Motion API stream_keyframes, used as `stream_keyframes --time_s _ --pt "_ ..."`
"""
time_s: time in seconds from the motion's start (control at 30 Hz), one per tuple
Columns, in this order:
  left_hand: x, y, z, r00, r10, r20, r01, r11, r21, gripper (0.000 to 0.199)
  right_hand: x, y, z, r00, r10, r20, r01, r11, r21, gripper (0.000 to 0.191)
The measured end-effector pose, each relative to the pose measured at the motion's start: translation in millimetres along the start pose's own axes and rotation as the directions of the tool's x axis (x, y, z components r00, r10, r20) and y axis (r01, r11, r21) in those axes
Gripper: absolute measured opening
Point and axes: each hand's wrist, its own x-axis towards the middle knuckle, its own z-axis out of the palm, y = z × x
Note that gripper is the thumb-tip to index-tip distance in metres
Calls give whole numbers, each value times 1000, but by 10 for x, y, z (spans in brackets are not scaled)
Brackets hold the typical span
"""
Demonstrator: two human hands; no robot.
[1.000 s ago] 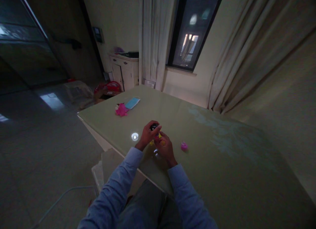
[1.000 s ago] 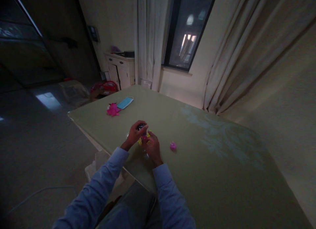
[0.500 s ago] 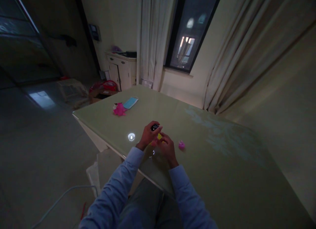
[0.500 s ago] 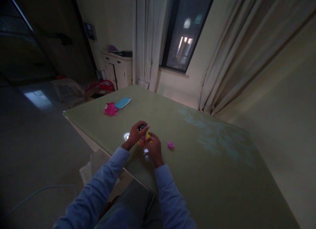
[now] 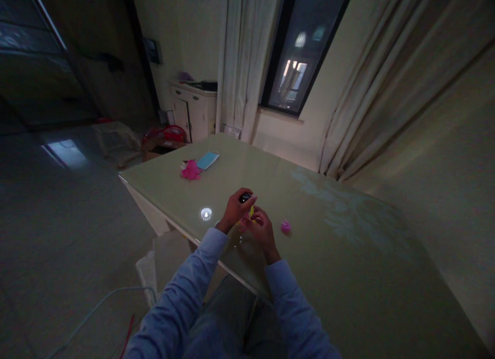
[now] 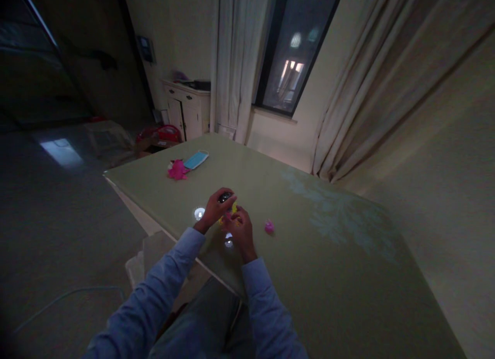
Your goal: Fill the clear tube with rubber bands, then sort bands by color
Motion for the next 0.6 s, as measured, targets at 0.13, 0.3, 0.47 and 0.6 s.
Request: stream_keyframes --time_s 0.13,0.3,0.47,0.6 --pt "-7 -8 -4 999 23 31 -25 998 50 24 -20 -81 14 1000 24 18 -24 1000 -13 21" --pt "-11 -27 0 999 34 24 -36 996 78 24 -63 -84 6 1000 9 13 -8 999 -47 18" --pt "-10 -59 33 999 29 25 -31 998 58 24 -71 -59 -4 999 -12 35 14 999 -39 16" --pt "-4 -82 72 999 34 26 -35 998 48 24 -45 -68 -21 1000 13 -13 -14 999 -31 19"
